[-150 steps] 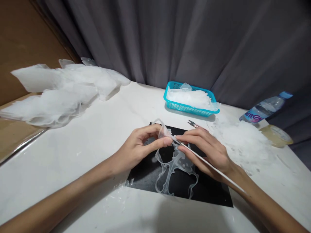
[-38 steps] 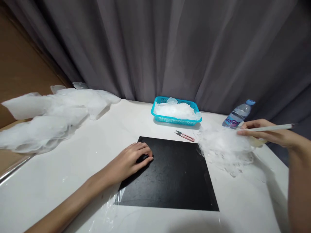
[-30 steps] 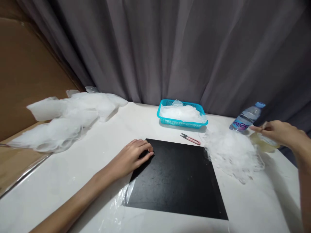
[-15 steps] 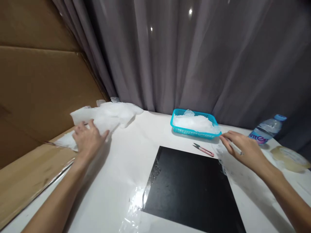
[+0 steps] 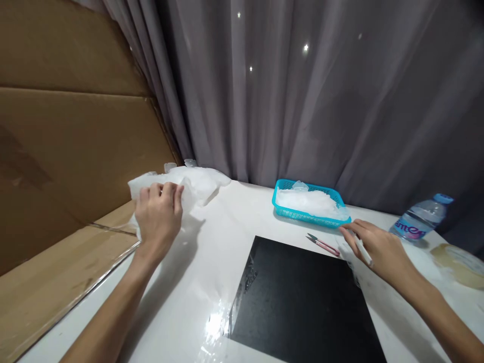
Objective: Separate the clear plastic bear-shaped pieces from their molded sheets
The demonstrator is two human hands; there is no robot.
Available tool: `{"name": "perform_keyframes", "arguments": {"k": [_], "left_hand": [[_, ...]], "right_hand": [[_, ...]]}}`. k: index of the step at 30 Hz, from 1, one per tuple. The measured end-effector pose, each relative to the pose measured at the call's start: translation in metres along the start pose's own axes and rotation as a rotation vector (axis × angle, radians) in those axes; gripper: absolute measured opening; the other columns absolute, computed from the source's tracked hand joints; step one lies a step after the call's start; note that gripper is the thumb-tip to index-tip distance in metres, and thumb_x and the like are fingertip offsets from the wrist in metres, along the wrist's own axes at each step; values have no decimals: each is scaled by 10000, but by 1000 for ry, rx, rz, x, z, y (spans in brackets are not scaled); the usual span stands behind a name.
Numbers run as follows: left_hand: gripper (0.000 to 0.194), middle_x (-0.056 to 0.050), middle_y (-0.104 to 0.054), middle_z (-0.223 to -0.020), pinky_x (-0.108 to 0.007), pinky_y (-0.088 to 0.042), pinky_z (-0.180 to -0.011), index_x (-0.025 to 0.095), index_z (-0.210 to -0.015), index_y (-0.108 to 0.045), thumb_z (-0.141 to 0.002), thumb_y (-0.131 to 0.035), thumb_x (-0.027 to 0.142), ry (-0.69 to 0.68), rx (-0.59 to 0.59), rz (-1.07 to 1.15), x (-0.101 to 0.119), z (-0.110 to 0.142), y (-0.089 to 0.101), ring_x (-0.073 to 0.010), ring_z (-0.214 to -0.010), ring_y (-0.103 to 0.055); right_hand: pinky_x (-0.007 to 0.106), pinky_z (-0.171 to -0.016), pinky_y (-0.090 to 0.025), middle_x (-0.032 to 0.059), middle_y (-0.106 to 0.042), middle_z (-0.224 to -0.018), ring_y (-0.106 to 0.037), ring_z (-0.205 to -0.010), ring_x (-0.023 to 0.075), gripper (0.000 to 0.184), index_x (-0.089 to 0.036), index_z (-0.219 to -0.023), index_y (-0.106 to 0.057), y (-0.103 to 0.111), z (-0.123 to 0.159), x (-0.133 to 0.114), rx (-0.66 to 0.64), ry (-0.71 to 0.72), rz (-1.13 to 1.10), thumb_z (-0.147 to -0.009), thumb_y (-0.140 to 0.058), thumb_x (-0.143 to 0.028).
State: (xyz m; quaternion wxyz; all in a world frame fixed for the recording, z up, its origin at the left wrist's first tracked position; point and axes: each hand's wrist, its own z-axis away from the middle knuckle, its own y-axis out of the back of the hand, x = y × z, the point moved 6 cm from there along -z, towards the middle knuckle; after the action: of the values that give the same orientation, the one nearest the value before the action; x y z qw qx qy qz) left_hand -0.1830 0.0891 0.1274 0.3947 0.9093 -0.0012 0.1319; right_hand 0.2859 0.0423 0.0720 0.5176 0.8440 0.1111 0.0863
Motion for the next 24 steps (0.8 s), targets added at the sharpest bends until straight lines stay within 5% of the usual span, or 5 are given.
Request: {"name": "perform_keyframes", "arguments": {"k": [7, 11, 15, 19, 24], "left_hand": [[248, -29, -535, -861, -344, -388, -828, 196, -942, -564, -1048, -471, 399, 14, 95, 580, 20, 8, 13, -207, -849, -493], [362, 36, -390, -739, -249, -305, -586, 206, -822, -514, -931, -660, 519, 151, -267, 1230, 50, 25, -16, -131, -646, -340], [430, 38, -410, -731, -222, -323, -554, 195, -798, -516, -919, -668, 579, 176, -582, 1326, 94, 68, -37, -121, -622, -352], [377, 53, -359, -737, -204, -286, -572, 207, -882, -502, -1027, -558, 551, 139, -1098, 1498, 134, 119, -42, -109, -619, -286], [313, 15, -479, -878, -224, -377, -695, 213, -1009, -542, -1080, -472, 510, -19, -1362, 1516, 158, 149, -23, -123, -736, -429]], "right_hand": [[328, -632, -520, 81, -743, -896, -758, -828, 259, 325, -206, -980, -716, 16, 1, -25, 65, 115, -85, -1067, -420, -309], [348, -707, -564, 64, -742, -937, -754, -840, 248, 256, -221, -1011, -702, 6, 3, -46, 57, 138, -221, -1074, -481, -334], [392, -864, -597, 101, -741, -1106, -744, -1019, 277, 224, -211, -1195, -664, -8, 8, -80, 20, 223, -363, -1057, -548, -342], [482, -991, -574, 147, -678, -1256, -673, -1172, 324, 508, -187, -1436, -519, -14, 15, -105, -58, 258, -494, -996, -655, -402], [412, -1011, -539, 126, -615, -1272, -604, -1160, 253, 371, -212, -1363, -558, -13, 19, -123, -210, 301, -856, -1003, -620, -279]]}}
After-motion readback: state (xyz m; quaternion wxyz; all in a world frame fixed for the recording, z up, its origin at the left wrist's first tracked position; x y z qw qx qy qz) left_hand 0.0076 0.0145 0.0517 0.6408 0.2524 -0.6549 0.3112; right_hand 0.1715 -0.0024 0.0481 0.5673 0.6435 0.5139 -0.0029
